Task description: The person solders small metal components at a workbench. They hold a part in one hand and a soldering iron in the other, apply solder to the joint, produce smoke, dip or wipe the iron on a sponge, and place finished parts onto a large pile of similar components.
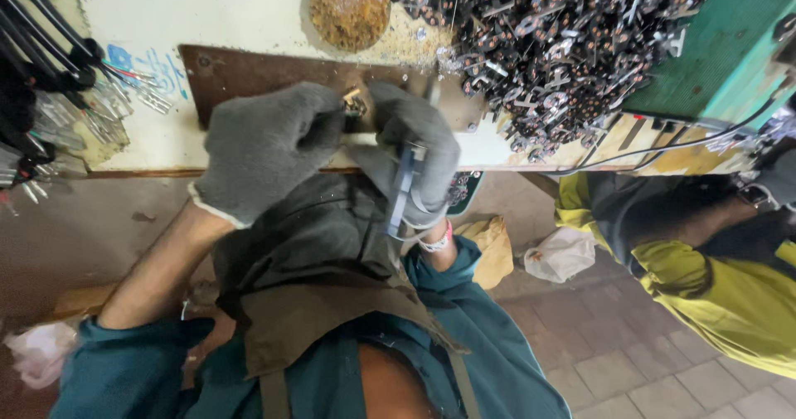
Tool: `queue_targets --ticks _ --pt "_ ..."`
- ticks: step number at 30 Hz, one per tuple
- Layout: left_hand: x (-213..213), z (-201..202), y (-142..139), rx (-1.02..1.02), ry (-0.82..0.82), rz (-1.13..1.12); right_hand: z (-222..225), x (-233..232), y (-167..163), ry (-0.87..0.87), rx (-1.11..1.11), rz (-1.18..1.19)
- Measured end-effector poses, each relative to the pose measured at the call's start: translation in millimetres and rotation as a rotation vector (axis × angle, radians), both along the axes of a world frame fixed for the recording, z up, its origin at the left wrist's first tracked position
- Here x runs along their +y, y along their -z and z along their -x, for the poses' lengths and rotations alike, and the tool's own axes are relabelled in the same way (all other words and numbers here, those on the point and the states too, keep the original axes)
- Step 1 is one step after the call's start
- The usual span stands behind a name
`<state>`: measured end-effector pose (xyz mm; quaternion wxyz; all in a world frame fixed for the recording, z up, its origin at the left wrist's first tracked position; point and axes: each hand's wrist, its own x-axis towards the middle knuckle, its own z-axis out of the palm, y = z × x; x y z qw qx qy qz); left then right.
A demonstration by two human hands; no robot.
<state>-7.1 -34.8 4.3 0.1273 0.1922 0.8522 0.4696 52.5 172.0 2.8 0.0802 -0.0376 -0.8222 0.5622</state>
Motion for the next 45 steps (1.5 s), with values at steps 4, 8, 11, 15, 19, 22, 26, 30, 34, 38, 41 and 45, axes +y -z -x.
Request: queue_targets --ticks 4,8,11,15,19,22,26,30,34,38,41,45 --pt "7 1 -7 0.062 0.016 0.018 -19 20 9 -0.011 0.017 -0.141" --pt "9 2 -7 0.079 0.018 0.034 -34 35 14 -0.085 0.077 -0.412" --pt "8 0 -3 0.085 0.019 0.038 -36 39 15 -0.128 0.107 -0.429" --pt "9 -2 1 0.084 0.028 0.068 -32 36 13 -0.171 0.121 -0.436" --pt "10 -2 1 0.076 0.032 0.092 -26 35 9 -0.190 0.116 -0.439" --pt "11 -1 0 0.060 0.024 0.083 -19 34 4 -0.237 0.113 -0.352" --pt "13 -3 -1 0.083 0.006 0.105 -10 29 -3 -0.292 0.130 -0.284" --pt "14 -4 -2 0.105 0.031 0.184 -5 26 -10 -0.329 0.145 -0.377" --pt "14 -5 -2 0.168 0.083 0.242 -5 26 -11 -0.312 0.117 -0.388" --pt "13 -5 -3 0.104 0.104 0.233 -9 25 -9 -0.296 0.137 -0.417" --pt "12 -5 -2 0.145 0.089 0.195 -11 27 -7 -0.282 0.137 -0.425" --pt "11 -4 -1 0.175 0.077 0.178 -12 27 -2 -0.277 0.131 -0.407"
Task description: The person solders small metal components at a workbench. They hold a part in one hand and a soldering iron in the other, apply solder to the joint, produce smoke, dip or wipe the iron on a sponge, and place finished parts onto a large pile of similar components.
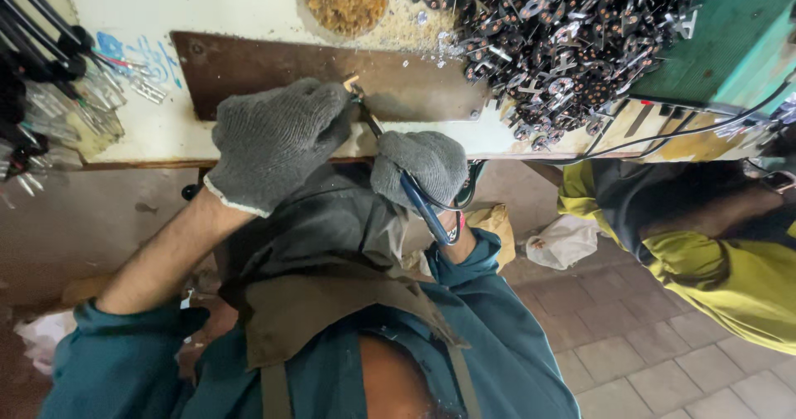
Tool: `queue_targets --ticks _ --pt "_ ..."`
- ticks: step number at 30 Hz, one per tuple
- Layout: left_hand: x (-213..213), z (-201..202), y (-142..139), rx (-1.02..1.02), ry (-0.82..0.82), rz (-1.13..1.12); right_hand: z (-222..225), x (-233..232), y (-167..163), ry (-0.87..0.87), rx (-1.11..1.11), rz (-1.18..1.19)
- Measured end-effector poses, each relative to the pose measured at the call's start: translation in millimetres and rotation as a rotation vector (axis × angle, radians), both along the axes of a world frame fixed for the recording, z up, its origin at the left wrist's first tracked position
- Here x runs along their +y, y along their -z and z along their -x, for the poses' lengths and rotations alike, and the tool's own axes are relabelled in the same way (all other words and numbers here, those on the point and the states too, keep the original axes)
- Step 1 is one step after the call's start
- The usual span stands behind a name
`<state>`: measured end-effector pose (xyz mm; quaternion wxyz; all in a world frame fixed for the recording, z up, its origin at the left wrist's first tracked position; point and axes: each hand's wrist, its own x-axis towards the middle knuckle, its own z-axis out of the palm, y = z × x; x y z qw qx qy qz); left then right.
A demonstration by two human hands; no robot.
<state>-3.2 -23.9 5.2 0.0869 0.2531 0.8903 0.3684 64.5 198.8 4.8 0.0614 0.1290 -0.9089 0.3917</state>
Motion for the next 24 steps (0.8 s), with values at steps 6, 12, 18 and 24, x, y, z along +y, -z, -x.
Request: queue_targets --ticks 6,12,18,24 --pt "1 0 1 -0.049 -0.013 -0.043 0 -4 6 0.035 0.089 0.021" --pt "3 1 0 -0.066 -0.002 0.023 3 -1 -6 -0.013 -0.109 0.022" --pt "3 1 -1 -0.083 -0.013 -0.023 5 -2 -3 -0.090 -0.016 -0.092" --pt "3 3 -2 -0.094 -0.016 -0.011 1 6 -5 -0.148 -0.092 -0.104"
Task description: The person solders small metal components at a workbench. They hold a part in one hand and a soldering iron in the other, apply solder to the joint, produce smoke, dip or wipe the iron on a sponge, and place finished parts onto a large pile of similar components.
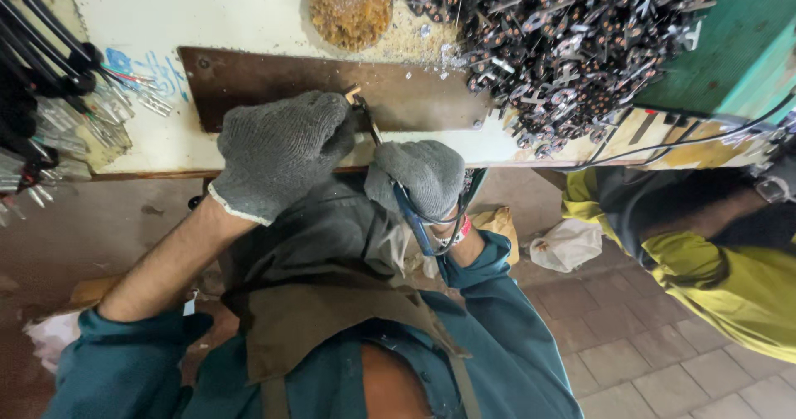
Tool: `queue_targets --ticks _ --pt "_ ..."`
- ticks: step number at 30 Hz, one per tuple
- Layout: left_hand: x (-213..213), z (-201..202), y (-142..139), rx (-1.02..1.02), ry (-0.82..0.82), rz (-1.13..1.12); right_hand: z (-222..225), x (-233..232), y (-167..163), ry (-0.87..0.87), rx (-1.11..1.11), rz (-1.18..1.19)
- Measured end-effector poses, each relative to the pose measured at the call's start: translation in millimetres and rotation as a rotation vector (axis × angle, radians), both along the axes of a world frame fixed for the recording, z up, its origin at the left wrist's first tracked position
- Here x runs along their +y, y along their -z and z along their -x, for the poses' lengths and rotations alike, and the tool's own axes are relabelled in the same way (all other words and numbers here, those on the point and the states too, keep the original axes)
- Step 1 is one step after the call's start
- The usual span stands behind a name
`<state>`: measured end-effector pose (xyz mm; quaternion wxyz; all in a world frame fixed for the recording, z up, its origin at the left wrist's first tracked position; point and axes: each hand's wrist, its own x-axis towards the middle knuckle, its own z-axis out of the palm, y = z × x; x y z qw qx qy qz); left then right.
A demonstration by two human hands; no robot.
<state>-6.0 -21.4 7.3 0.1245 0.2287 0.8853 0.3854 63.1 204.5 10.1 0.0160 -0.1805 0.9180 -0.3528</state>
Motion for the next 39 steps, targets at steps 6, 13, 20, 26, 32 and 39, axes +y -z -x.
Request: queue_targets --ticks 6,13,20,26,32,39 --pt "2 1 -3 0.071 -0.024 -0.024 -3 -3 3 0.040 0.084 -0.004" --pt "3 1 2 -0.010 -0.003 0.016 -8 1 10 0.003 0.029 -0.079" --pt "3 1 2 0.021 -0.014 -0.020 -6 -1 9 0.040 0.010 -0.022" --pt "0 5 -5 0.018 -0.042 -0.093 -60 10 49 0.617 -0.118 0.921" --pt "10 4 -9 -0.027 -0.080 0.001 -147 53 94 1.062 -0.875 1.433" --pt "11 5 -9 -0.058 -0.060 -0.037 -142 53 72 0.548 -0.808 1.379"
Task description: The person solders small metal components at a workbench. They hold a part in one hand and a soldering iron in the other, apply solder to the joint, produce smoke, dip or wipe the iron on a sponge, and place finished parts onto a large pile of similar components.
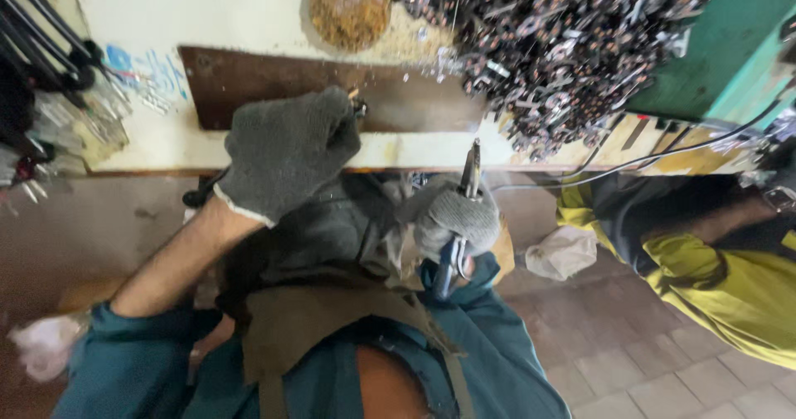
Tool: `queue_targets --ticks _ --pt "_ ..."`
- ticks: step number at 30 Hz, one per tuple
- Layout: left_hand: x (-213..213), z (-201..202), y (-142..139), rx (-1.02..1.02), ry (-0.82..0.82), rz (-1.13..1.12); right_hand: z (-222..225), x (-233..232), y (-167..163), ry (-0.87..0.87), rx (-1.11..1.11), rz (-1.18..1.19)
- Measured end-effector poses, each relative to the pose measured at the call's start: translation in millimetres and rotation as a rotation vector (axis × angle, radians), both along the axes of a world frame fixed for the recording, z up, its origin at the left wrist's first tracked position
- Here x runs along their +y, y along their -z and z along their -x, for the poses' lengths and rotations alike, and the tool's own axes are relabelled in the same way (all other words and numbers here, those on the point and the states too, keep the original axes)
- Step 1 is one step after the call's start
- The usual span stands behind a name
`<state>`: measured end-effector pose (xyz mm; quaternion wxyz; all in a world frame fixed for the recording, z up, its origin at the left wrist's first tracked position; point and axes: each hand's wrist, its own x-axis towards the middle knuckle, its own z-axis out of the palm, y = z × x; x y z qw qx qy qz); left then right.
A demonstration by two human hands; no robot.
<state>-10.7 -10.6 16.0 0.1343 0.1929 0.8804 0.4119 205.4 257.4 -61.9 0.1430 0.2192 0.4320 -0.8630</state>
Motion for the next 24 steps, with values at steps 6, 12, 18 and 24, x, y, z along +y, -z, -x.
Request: queue_targets --ticks 6,12,18,24 --pt "-2 6 1 -0.027 0.023 0.008 110 -47 -29 -0.339 0.488 -1.346" --pt "7 17 -6 -0.026 0.105 0.132 155 -73 -67 -0.388 0.691 -1.515" --pt "-5 9 -19 -0.194 -0.032 -0.218 151 -71 -75 -0.175 0.634 -1.064" --pt "-22 -14 -4 -0.374 -0.061 -0.480 134 -89 -72 -0.220 0.463 -1.222"
